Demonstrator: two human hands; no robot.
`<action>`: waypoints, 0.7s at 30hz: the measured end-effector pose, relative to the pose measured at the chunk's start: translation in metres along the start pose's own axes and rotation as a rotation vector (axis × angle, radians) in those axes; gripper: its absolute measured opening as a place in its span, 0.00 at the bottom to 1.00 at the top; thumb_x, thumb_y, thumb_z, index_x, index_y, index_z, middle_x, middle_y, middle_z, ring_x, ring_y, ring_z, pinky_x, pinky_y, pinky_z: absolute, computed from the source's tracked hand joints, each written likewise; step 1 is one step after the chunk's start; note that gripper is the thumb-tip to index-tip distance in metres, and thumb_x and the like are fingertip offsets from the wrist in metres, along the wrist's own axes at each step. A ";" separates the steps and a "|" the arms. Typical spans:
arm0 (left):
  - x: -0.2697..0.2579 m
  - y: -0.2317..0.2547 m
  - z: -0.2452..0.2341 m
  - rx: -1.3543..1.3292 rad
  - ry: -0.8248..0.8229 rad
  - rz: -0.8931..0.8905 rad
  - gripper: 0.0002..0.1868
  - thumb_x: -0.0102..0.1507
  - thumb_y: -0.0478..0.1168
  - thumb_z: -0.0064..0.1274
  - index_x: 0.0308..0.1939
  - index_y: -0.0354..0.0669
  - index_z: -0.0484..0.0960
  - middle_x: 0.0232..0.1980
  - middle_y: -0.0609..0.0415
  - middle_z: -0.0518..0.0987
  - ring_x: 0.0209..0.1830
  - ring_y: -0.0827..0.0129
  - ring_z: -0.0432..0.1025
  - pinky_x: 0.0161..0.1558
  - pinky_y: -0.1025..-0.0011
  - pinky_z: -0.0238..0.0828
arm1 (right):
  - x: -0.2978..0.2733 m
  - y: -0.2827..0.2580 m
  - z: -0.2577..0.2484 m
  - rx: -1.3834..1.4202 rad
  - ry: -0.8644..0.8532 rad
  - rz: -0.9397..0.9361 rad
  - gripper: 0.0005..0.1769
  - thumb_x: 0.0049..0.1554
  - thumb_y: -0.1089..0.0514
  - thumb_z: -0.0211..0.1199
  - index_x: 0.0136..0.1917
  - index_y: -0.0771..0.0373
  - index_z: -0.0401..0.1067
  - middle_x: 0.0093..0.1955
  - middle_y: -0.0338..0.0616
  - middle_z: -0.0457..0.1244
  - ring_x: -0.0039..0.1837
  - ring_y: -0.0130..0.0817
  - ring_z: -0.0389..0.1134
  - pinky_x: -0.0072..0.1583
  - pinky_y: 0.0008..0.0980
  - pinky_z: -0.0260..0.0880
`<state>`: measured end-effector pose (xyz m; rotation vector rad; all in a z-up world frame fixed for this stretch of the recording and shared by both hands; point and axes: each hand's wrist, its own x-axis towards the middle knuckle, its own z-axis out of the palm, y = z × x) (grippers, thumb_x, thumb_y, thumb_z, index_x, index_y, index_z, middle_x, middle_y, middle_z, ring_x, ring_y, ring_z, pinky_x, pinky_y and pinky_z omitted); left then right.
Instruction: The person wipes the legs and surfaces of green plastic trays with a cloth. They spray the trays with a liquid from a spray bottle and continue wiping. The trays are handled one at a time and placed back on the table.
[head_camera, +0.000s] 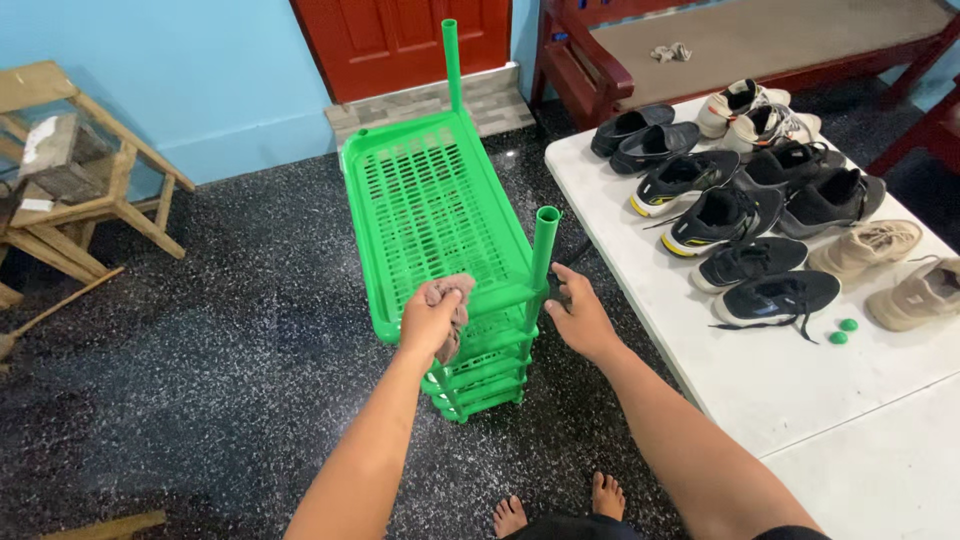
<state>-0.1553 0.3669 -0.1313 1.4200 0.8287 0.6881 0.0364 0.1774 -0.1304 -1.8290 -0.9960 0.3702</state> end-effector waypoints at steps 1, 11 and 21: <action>0.000 0.004 -0.001 0.060 0.003 -0.014 0.16 0.62 0.42 0.58 0.53 0.42 0.82 0.47 0.56 0.86 0.44 0.71 0.79 0.47 0.70 0.76 | 0.001 -0.006 0.000 -0.023 -0.010 0.019 0.37 0.57 0.64 0.62 0.77 0.56 0.55 0.73 0.51 0.55 0.71 0.45 0.62 0.68 0.41 0.65; -0.010 0.018 -0.002 0.198 -0.005 -0.028 0.18 0.62 0.43 0.58 0.55 0.46 0.81 0.46 0.54 0.85 0.42 0.69 0.79 0.46 0.68 0.75 | 0.028 0.000 0.019 0.194 -0.161 0.143 0.37 0.60 0.68 0.55 0.79 0.54 0.50 0.72 0.49 0.61 0.72 0.41 0.63 0.71 0.40 0.60; -0.005 0.009 0.000 0.214 -0.007 -0.007 0.19 0.62 0.43 0.58 0.56 0.45 0.80 0.45 0.53 0.86 0.42 0.68 0.80 0.46 0.68 0.77 | 0.024 0.010 0.030 0.189 -0.121 0.242 0.36 0.63 0.62 0.53 0.81 0.52 0.46 0.71 0.50 0.61 0.69 0.40 0.65 0.69 0.39 0.63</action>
